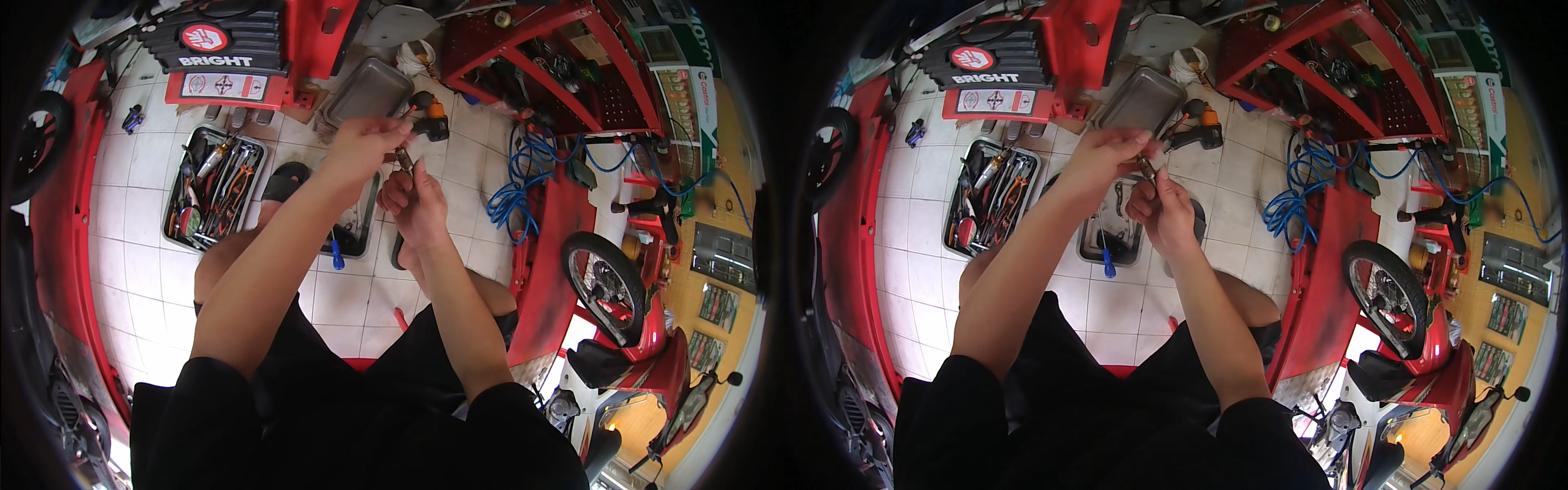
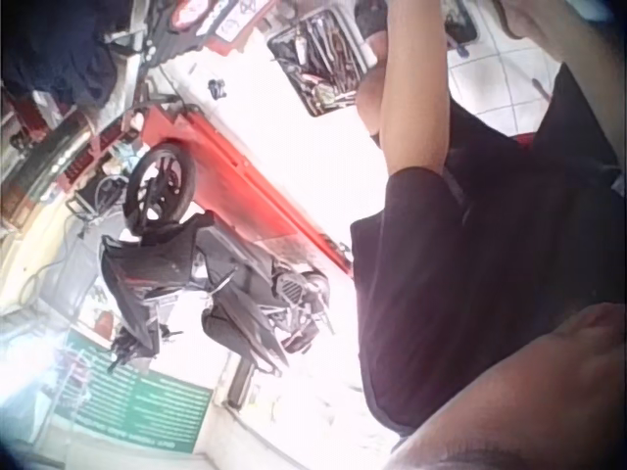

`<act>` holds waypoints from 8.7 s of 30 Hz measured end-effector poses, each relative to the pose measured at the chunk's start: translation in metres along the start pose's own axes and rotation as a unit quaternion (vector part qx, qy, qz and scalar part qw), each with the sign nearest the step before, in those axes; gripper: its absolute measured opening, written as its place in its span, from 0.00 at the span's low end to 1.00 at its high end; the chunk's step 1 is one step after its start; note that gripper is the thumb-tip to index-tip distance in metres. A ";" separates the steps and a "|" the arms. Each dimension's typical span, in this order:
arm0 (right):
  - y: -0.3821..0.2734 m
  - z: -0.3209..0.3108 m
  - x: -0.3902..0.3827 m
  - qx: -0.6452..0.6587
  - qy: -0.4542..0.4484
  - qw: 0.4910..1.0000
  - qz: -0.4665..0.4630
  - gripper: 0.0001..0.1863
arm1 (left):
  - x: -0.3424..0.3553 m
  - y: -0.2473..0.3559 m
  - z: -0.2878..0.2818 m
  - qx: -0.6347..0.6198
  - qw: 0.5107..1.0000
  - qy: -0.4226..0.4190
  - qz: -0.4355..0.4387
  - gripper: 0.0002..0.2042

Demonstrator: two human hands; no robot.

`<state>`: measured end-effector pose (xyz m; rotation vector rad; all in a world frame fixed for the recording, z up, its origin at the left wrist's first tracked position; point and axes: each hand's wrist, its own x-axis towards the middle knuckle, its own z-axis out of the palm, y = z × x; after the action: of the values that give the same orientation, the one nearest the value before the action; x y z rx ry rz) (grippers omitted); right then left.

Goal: The person disassembles a motorcycle lever assembly by removing a screw with a screwdriver, taking out a bolt with a wrench, and handling the metal components over a tray.

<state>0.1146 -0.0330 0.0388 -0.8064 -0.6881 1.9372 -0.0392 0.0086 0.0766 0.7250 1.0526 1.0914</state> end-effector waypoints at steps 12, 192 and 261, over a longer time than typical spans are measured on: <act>0.004 -0.022 0.020 -0.027 0.139 0.990 -0.014 0.30 | -0.003 0.002 -0.001 -0.255 0.962 0.030 -0.097 0.13; 0.253 -0.191 0.045 -0.673 0.233 0.676 0.192 0.14 | -0.002 -0.004 -0.002 -0.255 0.944 0.177 -0.113 0.06; -0.045 -0.009 0.010 -0.183 0.124 0.969 -0.113 0.13 | -0.018 -0.030 0.037 -0.150 0.986 0.066 -0.009 0.09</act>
<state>0.1407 -0.0028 0.0632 -1.1218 -0.9526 1.4917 0.0037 -0.0172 0.0692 0.4059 0.9741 1.2627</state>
